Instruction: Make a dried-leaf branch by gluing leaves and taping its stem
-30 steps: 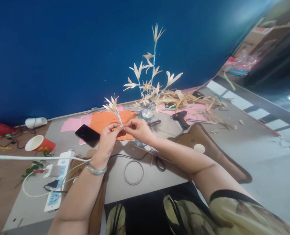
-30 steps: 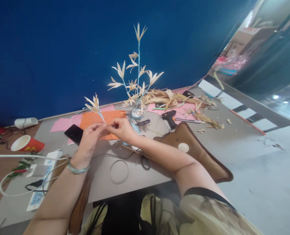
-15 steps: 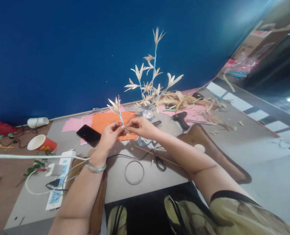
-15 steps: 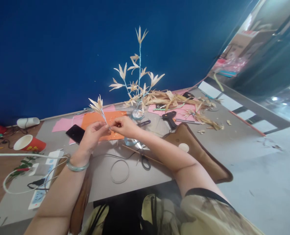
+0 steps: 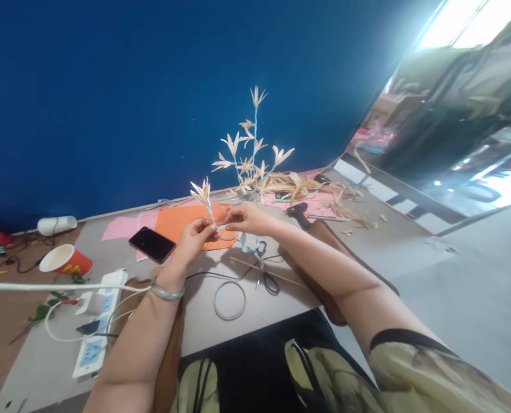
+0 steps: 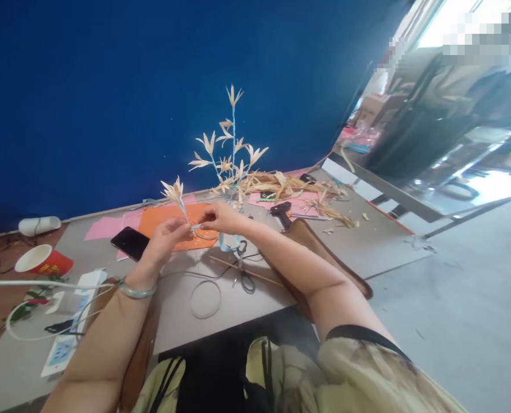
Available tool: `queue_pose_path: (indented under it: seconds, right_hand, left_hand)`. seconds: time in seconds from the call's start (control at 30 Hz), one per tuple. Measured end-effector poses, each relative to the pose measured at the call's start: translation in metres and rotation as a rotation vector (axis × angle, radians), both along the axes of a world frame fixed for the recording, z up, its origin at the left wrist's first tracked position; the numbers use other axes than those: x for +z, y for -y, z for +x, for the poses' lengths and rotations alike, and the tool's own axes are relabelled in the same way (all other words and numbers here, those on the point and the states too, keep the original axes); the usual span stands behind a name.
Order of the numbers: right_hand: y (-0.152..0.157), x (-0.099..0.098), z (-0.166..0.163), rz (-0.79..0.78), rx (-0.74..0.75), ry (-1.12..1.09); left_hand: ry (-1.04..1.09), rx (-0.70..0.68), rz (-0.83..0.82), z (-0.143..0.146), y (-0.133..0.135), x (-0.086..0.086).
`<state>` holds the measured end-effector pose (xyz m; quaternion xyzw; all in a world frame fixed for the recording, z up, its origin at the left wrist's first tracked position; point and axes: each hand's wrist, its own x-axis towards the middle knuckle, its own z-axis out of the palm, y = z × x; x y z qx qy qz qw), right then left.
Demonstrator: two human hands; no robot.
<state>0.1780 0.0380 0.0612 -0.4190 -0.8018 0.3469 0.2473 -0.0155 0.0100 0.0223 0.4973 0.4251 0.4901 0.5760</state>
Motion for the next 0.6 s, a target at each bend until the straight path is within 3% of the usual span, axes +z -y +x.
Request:
queue_pose_path:
  seconds: [0.07, 0.23, 0.4, 0.53, 0.6]
  right_hand:
    - [0.003, -0.003, 0.006, 0.028, -0.026, 0.031]
    - [0.018, -0.018, 0.016, 0.154, -0.072, 0.062]
    - [0.044, -0.033, 0.035, 0.18, -0.128, 0.085]
    - [0.061, -0.034, 0.077, 0.069, -0.132, -0.035]
    - [0.061, -0.033, 0.109, -0.029, -0.273, -0.072]
  left_hand:
    - [-0.007, -0.033, 0.003, 0.001, 0.0, -0.002]
    - [-0.032, 0.03, 0.042, 0.001, 0.0, -0.01]
    - [-0.095, 0.031, 0.039, 0.003, 0.001, -0.014]
    - [-0.085, 0.076, 0.049, 0.002, 0.0, -0.013]
    - [-0.082, 0.102, 0.049, 0.002, -0.001, -0.014]
